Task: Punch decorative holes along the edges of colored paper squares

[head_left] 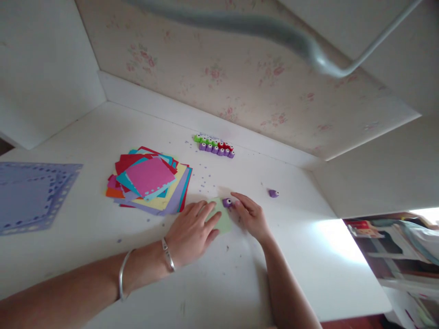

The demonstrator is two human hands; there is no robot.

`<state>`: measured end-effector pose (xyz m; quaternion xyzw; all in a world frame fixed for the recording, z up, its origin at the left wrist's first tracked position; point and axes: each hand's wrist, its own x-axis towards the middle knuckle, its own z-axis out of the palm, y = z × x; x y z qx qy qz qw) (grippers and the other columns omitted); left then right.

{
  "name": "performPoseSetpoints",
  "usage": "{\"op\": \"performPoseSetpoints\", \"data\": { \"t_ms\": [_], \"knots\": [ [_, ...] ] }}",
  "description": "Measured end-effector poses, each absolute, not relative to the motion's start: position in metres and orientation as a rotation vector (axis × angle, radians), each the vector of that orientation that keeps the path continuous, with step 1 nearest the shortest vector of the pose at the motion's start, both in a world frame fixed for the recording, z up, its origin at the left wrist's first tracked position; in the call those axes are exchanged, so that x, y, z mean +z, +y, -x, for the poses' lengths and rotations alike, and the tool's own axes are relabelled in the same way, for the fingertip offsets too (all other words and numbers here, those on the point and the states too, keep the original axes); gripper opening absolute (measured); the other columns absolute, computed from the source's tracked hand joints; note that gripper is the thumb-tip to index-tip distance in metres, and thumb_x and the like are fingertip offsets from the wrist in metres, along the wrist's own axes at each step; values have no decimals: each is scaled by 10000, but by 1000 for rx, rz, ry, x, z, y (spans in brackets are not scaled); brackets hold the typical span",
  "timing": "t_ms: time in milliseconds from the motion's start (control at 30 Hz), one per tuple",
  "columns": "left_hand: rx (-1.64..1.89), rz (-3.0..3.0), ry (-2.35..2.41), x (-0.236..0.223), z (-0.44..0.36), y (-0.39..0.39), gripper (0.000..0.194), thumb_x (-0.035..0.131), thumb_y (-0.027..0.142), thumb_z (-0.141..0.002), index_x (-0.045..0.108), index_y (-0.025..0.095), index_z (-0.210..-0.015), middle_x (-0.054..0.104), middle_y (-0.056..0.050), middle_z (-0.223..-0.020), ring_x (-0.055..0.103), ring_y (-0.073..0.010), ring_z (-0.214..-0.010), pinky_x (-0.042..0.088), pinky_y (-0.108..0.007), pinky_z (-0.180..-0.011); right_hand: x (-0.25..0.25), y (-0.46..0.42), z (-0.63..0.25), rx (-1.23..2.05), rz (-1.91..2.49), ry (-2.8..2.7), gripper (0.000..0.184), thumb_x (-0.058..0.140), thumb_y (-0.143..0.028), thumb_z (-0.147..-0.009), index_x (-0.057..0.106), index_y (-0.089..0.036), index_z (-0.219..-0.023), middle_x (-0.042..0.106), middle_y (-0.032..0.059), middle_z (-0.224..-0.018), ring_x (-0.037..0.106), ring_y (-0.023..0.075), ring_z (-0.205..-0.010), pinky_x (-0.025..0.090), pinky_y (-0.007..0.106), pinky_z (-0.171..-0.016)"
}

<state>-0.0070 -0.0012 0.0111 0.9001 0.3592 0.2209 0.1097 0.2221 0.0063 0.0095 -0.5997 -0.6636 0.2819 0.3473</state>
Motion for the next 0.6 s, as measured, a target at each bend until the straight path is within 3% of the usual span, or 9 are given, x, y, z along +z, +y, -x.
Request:
{"op": "performPoseSetpoints", "data": {
  "t_ms": [133, 267, 600],
  "knots": [
    [539, -2640, 1025, 3, 5, -8, 378, 447, 409, -933, 534, 243, -1261, 436, -88, -1402, 343, -298, -1309, 233, -513, -1085, 22, 17, -220, 881, 1621, -1728, 273, 533, -401, -896, 695, -234, -1038, 697, 53, -1060, 660, 188, -927, 527, 321, -829],
    [522, -2632, 1013, -2, 6, -3, 390, 452, 419, -927, 529, 252, -1271, 415, -70, -1433, 311, -278, -1341, 144, -503, -1123, 33, 22, -221, 979, 1649, -1801, 221, 619, -407, -833, 722, -249, -948, 709, 36, -1012, 660, 188, -908, 524, 319, -815],
    [548, -2628, 981, -4, 7, -2, 342, 456, 430, -923, 586, 281, -1202, 448, -52, -1409, 340, -276, -1317, 123, -527, -1109, 41, 19, -223, 1131, 1814, -1763, 273, 633, -423, -813, 713, -235, -994, 721, 50, -953, 669, 169, -754, 543, 320, -721]
  ]
}}
